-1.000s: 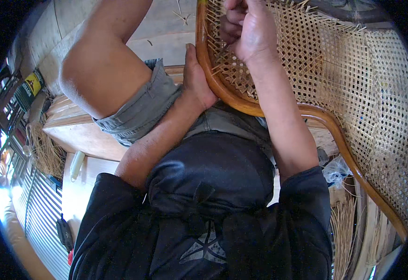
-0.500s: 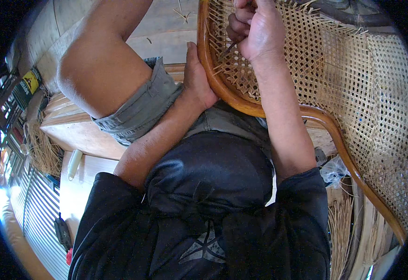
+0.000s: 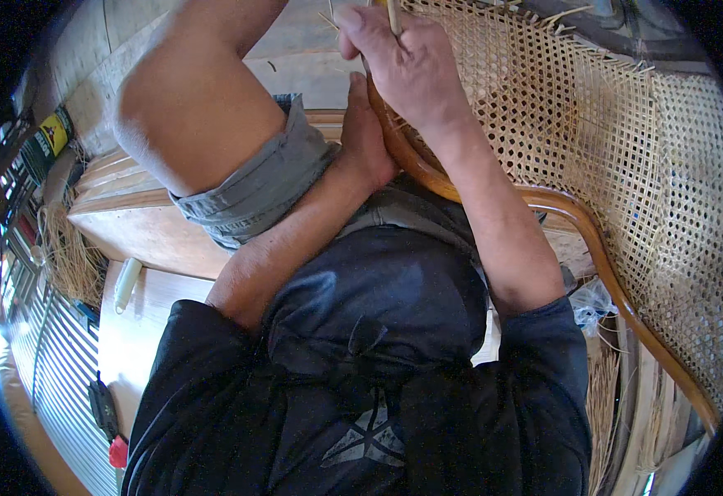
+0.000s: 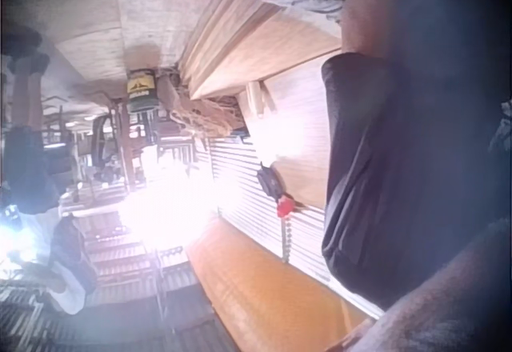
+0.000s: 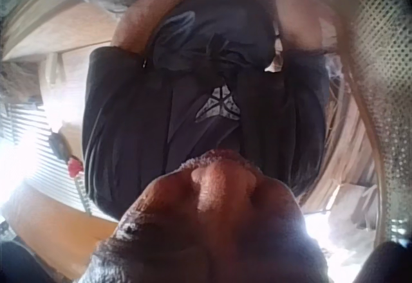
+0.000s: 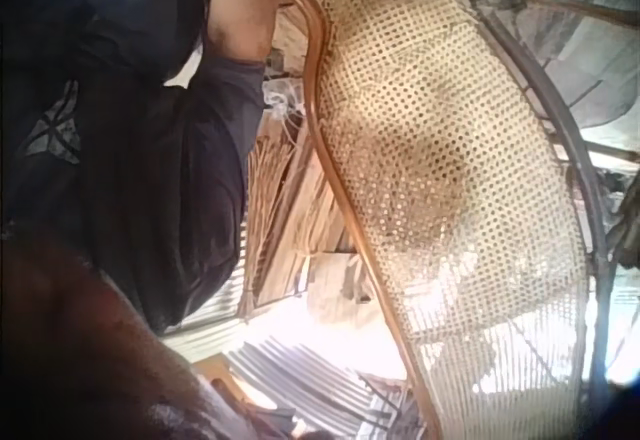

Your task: Repairing and weaving rattan strands into a chair frame.

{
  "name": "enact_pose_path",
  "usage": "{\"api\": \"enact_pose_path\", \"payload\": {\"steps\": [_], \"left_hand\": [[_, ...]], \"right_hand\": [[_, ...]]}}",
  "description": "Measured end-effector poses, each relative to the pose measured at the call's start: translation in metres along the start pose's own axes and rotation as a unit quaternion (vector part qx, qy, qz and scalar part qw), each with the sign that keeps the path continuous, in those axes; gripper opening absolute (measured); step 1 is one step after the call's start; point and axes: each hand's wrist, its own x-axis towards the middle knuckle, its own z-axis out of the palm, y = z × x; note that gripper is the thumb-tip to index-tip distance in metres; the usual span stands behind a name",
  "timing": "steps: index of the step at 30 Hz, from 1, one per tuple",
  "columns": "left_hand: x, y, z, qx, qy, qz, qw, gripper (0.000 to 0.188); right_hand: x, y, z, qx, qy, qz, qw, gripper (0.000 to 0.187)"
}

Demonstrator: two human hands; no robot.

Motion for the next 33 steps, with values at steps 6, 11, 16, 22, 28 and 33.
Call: {"api": "enact_pose_path", "payload": {"steps": [6, 11, 16, 22, 28, 33], "left_hand": [[-0.006, 0.003, 0.002, 0.018, 0.050, 0.006, 0.999, 0.056], [-0.008, -0.003, -0.008, 0.381, 0.053, 0.144, 0.912, 0.064], [0.027, -0.024, -0.022, 0.107, 0.121, 0.007, 0.987, 0.074], [0.014, -0.008, -0.016, 0.149, 0.171, 0.023, 0.974, 0.071], [0.016, -0.019, -0.024, 0.140, 0.161, 0.031, 0.976, 0.077], [0.017, -0.013, -0.016, 0.071, 0.175, -0.003, 0.982, 0.064]], "right_hand": [[-0.018, 0.001, 0.014, -0.024, -0.044, -0.041, 0.998, 0.033], [-0.017, 0.008, 0.016, -0.094, 0.024, -0.125, 0.987, 0.046], [-0.004, 0.024, -0.015, 0.044, 0.081, 0.136, 0.987, 0.043], [0.005, -0.021, -0.021, 0.234, -0.001, 0.175, 0.956, 0.028], [0.000, -0.005, -0.010, 0.127, 0.029, 0.036, 0.991, 0.037], [-0.005, -0.011, 0.002, 0.150, 0.001, 0.016, 0.989, 0.042]]}}
